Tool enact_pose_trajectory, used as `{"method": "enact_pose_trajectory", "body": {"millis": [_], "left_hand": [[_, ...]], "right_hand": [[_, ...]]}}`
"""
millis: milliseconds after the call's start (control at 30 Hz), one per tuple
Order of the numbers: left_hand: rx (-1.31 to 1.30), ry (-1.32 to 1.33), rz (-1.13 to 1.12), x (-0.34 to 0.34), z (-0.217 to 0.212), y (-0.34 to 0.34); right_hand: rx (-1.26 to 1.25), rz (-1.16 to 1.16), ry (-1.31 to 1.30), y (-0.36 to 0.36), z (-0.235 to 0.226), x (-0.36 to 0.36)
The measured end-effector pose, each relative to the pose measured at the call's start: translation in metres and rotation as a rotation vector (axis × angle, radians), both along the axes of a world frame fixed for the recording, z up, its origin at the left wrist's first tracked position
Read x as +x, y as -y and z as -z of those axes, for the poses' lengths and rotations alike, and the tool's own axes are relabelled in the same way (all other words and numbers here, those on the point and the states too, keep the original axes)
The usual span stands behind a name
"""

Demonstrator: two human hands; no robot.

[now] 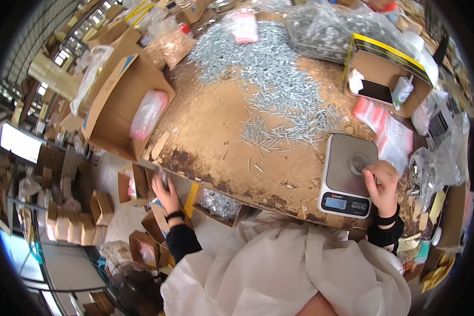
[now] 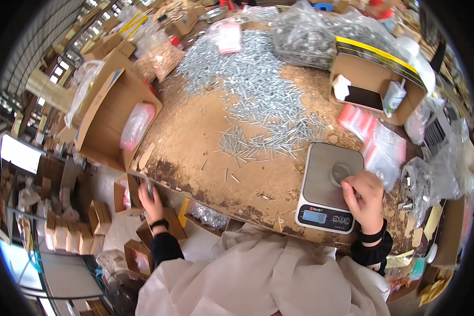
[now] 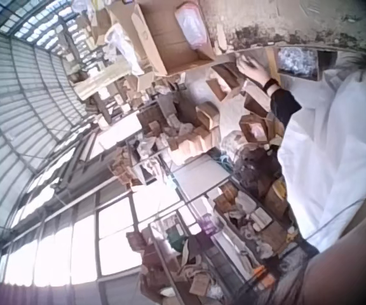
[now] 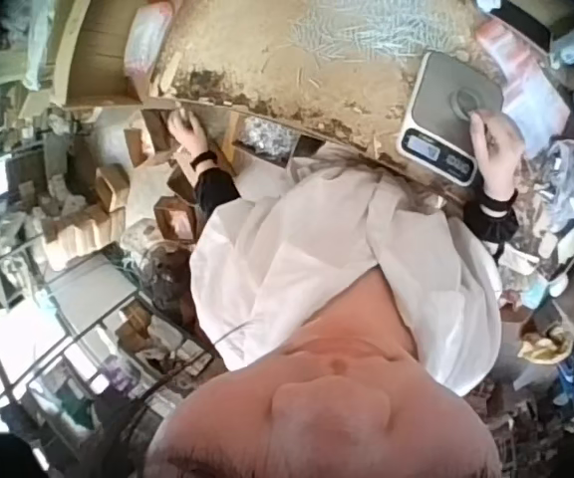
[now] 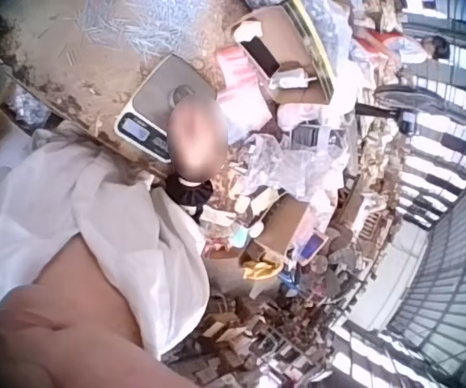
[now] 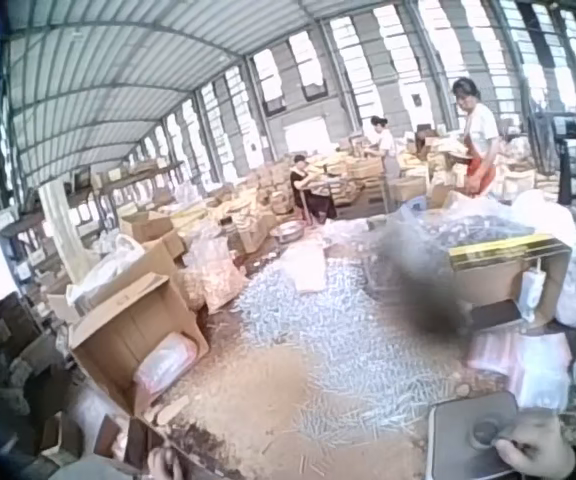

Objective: The person scoops metal screws from a large pile on a table and places them onto a digital scale. After weighing, the person transfers the screws into small plastic bags, seals them, and places the bags into a cardboard box. The process is repeated multiple times throughout the video.

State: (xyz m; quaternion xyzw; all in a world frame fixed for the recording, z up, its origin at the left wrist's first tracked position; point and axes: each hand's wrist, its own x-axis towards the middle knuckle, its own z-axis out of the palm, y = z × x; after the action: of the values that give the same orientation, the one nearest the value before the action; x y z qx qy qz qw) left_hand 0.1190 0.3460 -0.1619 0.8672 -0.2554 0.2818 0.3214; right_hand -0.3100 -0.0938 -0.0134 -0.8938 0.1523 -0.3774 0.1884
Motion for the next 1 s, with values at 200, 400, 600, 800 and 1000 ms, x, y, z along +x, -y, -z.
{"method": "enact_pose_trajectory", "body": {"millis": [200,400,600,800,1000], "left_hand": [[0.043,-0.486,-0.237,-0.005,0.175,-0.091],[-0.393,-0.092,0.019,0.003,-0.037,0.045],[-0.003,-0.256,0.707,-0.035,-0.174,0.229],[0.329,-0.016,1.124,-0.039,-0.144,0.404],[0.656,-0.093,1.006,-0.064,-0.124,0.45]], "right_hand": [[0.01,-0.058,0.004,0.006,-0.002,0.005],[0.034,0.124,0.011,0.007,-0.012,0.006],[0.144,0.102,-0.278,0.014,0.009,-0.001],[0.103,-0.025,-0.345,0.013,-0.002,0.003],[0.084,-0.009,-0.358,0.008,0.005,0.005]]}}
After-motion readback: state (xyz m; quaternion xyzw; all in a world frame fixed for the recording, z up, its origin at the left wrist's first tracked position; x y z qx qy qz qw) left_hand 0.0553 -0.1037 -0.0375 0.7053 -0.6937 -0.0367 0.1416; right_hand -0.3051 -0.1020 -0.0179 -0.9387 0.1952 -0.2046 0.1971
